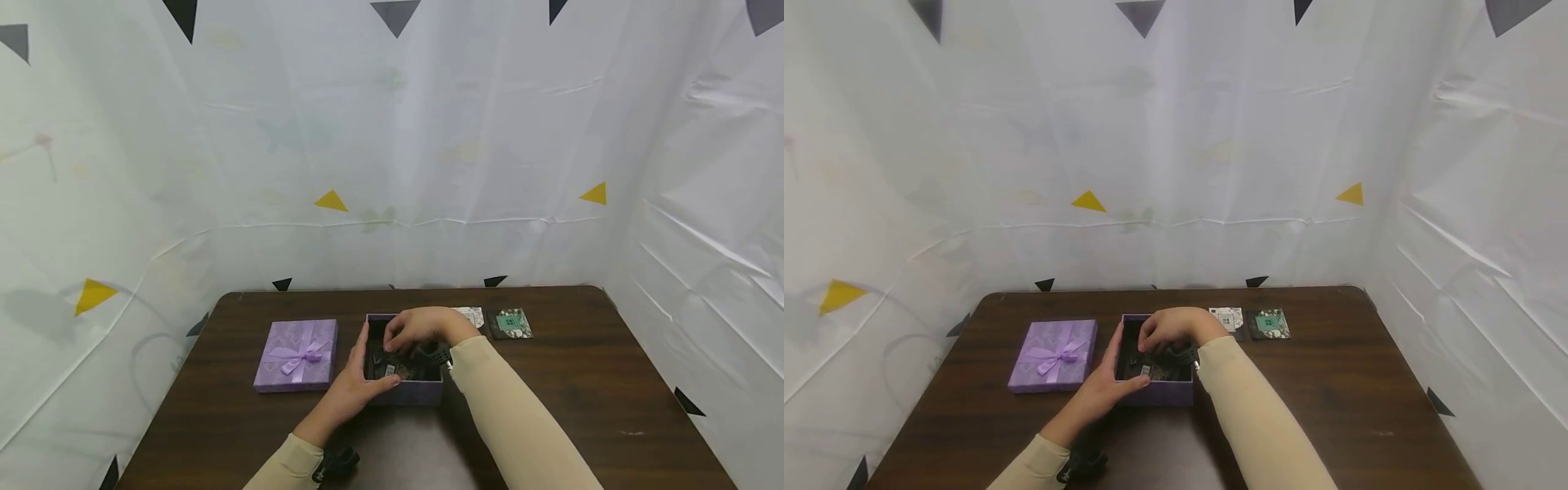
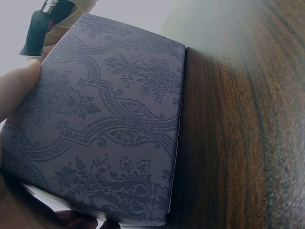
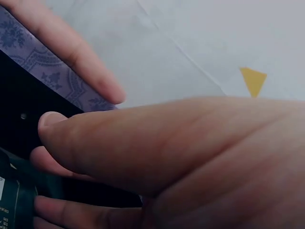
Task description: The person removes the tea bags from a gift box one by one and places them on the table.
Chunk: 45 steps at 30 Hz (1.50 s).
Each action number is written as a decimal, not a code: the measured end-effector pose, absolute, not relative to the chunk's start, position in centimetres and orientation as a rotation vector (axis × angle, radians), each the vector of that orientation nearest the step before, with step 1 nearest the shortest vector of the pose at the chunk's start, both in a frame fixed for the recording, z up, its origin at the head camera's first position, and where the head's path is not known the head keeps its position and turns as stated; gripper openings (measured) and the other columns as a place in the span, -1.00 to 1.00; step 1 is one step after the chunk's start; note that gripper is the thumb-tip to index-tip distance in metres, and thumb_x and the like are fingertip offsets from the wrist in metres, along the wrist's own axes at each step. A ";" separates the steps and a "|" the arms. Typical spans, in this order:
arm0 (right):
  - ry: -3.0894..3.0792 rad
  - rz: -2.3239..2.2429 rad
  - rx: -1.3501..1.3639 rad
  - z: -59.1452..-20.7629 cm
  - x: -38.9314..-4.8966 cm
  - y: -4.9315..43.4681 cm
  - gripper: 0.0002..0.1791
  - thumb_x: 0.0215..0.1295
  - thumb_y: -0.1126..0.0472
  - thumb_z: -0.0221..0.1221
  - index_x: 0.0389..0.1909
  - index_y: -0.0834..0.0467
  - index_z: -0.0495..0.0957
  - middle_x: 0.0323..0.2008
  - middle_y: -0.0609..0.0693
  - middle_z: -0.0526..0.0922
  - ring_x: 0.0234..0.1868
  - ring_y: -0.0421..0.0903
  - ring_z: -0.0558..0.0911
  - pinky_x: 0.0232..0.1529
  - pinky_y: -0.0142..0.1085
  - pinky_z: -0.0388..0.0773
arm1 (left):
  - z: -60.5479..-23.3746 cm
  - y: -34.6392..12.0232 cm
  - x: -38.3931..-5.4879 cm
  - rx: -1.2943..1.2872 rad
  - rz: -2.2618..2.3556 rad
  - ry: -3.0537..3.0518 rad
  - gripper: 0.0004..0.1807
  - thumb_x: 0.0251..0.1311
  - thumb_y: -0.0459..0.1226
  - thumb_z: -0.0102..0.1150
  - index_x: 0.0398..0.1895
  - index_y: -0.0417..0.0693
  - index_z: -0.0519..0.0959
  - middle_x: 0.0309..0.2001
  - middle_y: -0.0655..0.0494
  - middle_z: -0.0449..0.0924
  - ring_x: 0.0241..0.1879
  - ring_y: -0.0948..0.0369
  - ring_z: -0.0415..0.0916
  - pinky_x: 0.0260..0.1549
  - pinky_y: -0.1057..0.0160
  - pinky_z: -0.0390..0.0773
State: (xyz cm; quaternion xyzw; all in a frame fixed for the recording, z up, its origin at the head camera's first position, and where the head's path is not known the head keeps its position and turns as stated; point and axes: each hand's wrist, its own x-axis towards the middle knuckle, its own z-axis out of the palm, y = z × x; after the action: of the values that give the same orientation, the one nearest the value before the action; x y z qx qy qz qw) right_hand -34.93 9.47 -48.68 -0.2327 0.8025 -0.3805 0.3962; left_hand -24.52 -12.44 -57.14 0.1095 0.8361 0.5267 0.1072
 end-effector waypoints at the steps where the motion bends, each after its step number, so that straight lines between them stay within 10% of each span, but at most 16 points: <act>1: 2.034 -0.955 -0.599 -48.7 -34.9 9.5 -0.72 0.57 0.12 0.29 0.03 0.27 0.73 -0.02 0.12 0.76 0.03 0.05 0.77 0.06 -0.11 0.72 | -57.1 -12.4 -24.5 0.323 1.552 2.461 0.32 0.29 0.17 0.50 0.76 0.72 -0.39 0.81 -0.18 -0.25 0.69 -0.40 0.01 0.42 -0.62 0.25; 15: 2.056 -0.899 -0.638 -49.3 -35.0 9.4 -0.76 0.54 0.13 0.29 -0.19 0.15 0.89 -0.21 -0.03 0.90 -0.11 -0.15 0.84 0.09 -0.20 0.75 | -57.0 -12.4 -24.5 0.320 1.550 2.478 0.35 0.23 0.24 0.52 0.78 0.68 -0.36 0.80 -0.17 -0.18 0.68 -0.36 0.08 0.47 -0.56 0.24; 28: 2.100 -0.887 -0.691 -49.0 -34.8 9.5 -0.78 0.51 0.19 0.31 -0.28 0.11 0.90 -0.50 -0.16 0.71 -0.49 -0.22 0.45 -0.40 -0.34 0.42 | -57.0 -12.4 -24.5 0.310 1.547 2.473 0.35 0.22 0.24 0.52 0.78 0.67 -0.36 0.81 -0.13 -0.18 0.70 -0.33 0.06 0.49 -0.55 0.23; 39: 2.143 -1.035 -0.666 -49.4 -34.4 9.6 -0.67 0.40 0.31 0.42 0.15 0.13 0.76 0.03 0.04 0.70 -0.09 -0.09 0.71 -0.04 -0.17 0.78 | -57.0 -12.5 -24.7 0.331 1.547 2.476 0.34 0.26 0.20 0.50 0.79 0.62 -0.37 0.81 -0.17 -0.20 0.70 -0.37 0.01 0.46 -0.59 0.22; 45: 2.144 -1.068 -0.738 -49.6 -34.3 10.0 -0.71 0.49 0.34 0.31 0.14 0.07 0.77 -0.01 0.05 0.69 -0.21 -0.09 0.64 -0.16 -0.22 0.73 | -57.0 -12.4 -24.5 0.328 1.547 2.476 0.34 0.25 0.22 0.50 0.79 0.64 -0.37 0.80 -0.21 -0.23 0.72 -0.38 -0.09 0.46 -0.63 0.17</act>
State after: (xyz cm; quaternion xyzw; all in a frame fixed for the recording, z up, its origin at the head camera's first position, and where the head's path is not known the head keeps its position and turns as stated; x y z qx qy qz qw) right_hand -34.30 9.98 -49.64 -0.2799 0.8126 -0.4048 0.3123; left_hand -24.53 -12.40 -56.97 0.1110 0.8385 0.5237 0.1017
